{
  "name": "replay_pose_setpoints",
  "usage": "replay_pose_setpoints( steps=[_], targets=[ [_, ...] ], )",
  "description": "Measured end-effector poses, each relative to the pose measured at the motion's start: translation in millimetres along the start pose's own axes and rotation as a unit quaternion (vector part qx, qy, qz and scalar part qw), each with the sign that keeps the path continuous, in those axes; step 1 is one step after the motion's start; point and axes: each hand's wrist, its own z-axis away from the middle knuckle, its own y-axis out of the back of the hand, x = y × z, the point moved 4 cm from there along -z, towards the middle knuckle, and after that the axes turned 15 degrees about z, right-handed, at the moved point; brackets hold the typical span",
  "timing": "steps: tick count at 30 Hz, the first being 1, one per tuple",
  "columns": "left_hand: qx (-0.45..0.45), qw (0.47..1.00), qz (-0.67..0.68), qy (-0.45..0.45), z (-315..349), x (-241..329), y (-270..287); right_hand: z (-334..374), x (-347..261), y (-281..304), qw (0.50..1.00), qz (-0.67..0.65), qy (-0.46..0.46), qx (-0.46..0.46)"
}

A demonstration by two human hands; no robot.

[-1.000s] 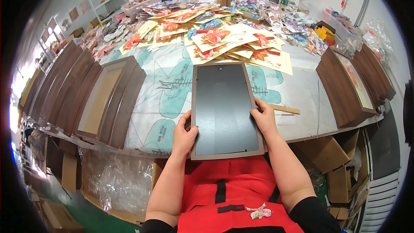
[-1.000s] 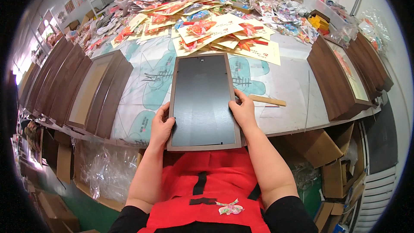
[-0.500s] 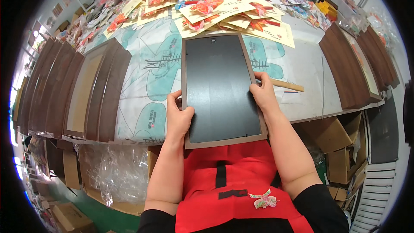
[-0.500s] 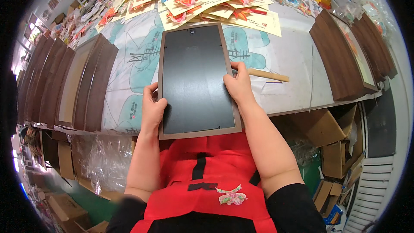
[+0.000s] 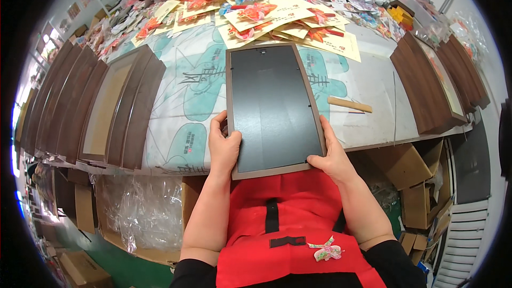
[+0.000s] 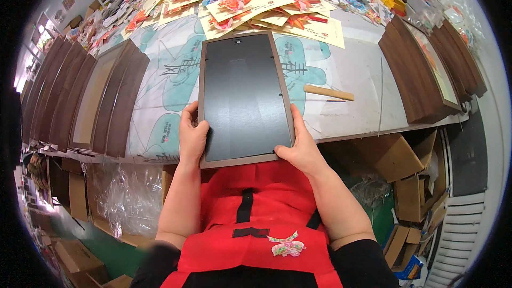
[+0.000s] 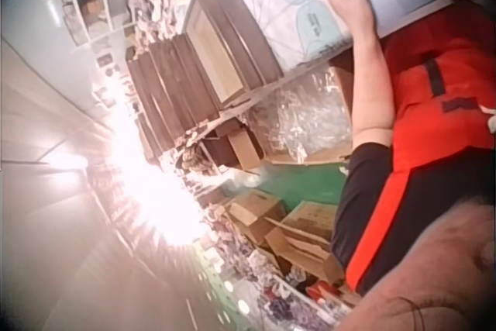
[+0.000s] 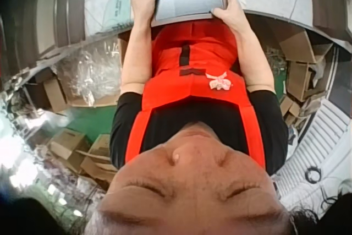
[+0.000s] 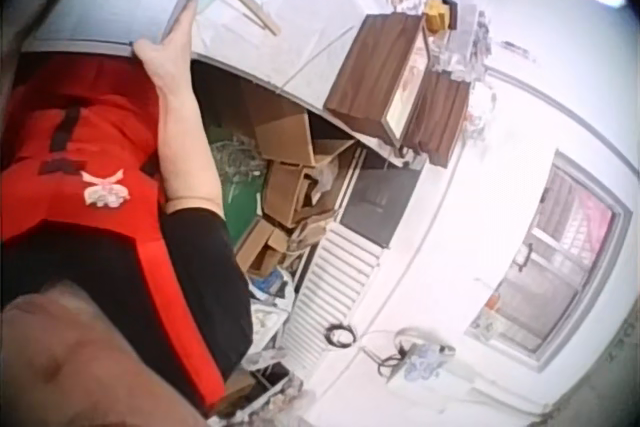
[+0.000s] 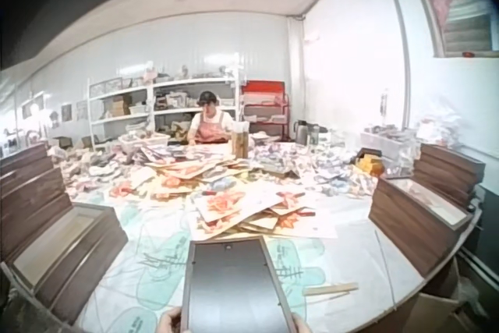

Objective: The person assembles wooden picture frames by inserting a backing board and a decorative paper featuring a red fish design into the frame. They use a small wooden stick to press the backing into place and smooth the contents. The person repeats this process for multiple frames, occasionally peeling off protective plastic film from the frame's surface.

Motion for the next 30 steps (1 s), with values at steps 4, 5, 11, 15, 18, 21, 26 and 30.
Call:
replay_pose_setpoints(
  steps=[4, 5, 11, 15, 18, 21, 26, 30],
  targets=[
    [0.005, 1.000, 0.004, -0.020, 0.2, -2.9, 0.5, 0.1, 1.0, -0.1, 1.000, 0.020, -0.017, -0.004],
    [0.007, 1.000, 0.012, -0.020, 0.5, -4.2, 0.9, -0.3, 2.9, 0.1, 1.000, 0.020, -0.015, -0.005],
    [0.002, 1.000, -0.006, 0.002, 0.7, 0.1, -0.2, -2.0, -0.7, 0.7, 0.994, 0.105, 0.010, 0.006],
    [0.011, 0.999, -0.019, -0.023, 19.4, -3.1, 4.4, 8.0, 7.3, 4.9, 0.992, 0.125, 0.017, -0.009],
    [-0.012, 1.000, 0.002, 0.021, 37.0, -3.2, 8.3, 22.9, 12.3, 4.6, 0.998, 0.041, 0.033, -0.043],
    [-0.010, 0.999, 0.010, 0.028, 1.1, 2.6, 12.7, 27.0, 14.7, 4.9, 0.995, 0.072, 0.061, -0.026],
    [0.004, 0.999, 0.029, 0.017, -109.2, -12.4, 12.7, 24.5, 19.5, 7.5, 0.993, 0.087, 0.066, -0.045],
    [-0.023, 0.998, 0.019, 0.059, -138.3, -7.0, -7.7, 26.5, 23.2, 10.0, 0.995, 0.067, 0.066, -0.045]
  ],
)
